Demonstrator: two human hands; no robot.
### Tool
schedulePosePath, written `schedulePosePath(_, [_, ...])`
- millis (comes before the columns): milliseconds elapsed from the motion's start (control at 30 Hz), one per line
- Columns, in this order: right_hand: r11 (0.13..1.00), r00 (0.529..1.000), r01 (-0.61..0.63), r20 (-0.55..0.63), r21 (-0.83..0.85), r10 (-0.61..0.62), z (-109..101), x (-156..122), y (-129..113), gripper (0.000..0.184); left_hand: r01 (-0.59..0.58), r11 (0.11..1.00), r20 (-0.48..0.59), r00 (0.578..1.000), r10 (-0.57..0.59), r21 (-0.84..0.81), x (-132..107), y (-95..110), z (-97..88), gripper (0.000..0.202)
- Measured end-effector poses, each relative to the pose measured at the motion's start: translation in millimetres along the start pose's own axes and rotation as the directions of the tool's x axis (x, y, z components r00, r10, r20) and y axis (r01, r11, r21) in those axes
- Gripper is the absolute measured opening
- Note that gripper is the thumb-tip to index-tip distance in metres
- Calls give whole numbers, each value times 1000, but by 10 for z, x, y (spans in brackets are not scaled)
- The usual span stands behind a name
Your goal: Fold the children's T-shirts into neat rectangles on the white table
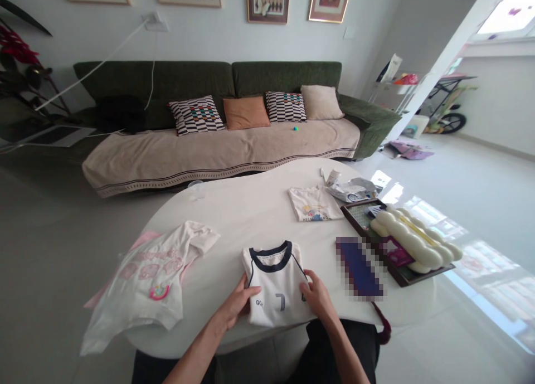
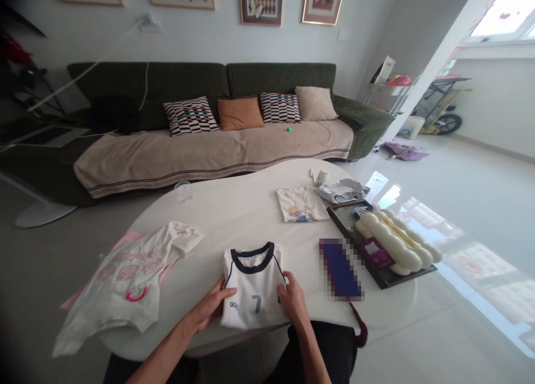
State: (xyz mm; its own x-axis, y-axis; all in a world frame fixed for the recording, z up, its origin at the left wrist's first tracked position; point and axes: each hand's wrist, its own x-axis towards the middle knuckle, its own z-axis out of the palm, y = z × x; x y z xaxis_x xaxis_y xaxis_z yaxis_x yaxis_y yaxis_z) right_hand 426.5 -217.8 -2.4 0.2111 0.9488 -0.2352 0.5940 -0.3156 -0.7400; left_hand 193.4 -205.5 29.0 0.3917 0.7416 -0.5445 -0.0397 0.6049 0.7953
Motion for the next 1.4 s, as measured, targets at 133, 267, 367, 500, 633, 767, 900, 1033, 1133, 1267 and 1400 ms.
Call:
schedulePosePath(133, [999,999,27,-24,38,-26,-241,236,-30,42,-10,1000,95,995,12,-22,197,282,98,69])
schedulePosePath(267, [991,980,129,-150,-26,-131,-734,758,-142,45,-90,996,146,985,89,-1,632,762,300,71])
schedulePosePath(367, [979,949,164,-251,-123,-191,-1162,1320,-225,46,-163,986,171,972,164,-17,1162,1187,529,72])
schedulePosePath(500, [974,915,104,-364,-201,-173,-1576,2078,-221,46,-222,975,156,964,215,22,1959,1601,843,71])
schedulePosePath(633, [951,904,43,-394,-306,-167,-1636,2527,-114,47,-140,977,-89,984,156,162,2539,1559,1023,65])
schedulePosePath(767, [903,900,54,-370,-425,-228,-1260,2574,-33,54,-57,976,-256,960,112,212,2744,1214,1041,69])
schedulePosePath(900, [739,921,180,-152,-650,-359,-727,2458,34,49,-93,971,-278,948,154,222,2604,1003,1016,58])
schedulePosePath(1033, [702,961,198,-7,-684,-278,-617,2438,82,50,-147,962,-200,960,195,231,2099,835,826,53])
schedulePosePath(1133, [694,956,245,48,-676,-291,-716,2376,32,52,-254,909,-113,945,306,331,1482,598,421,52])
schedulePosePath(1267, [732,920,276,-49,-623,-388,-485,1786,-46,52,-204,802,-273,870,412,561,517,298,-416,40])
schedulePosePath(1400, [763,877,410,-13,-500,-480,205,716,-43,39,-19,518,-364,688,627,855,-297,238,-1217,25])
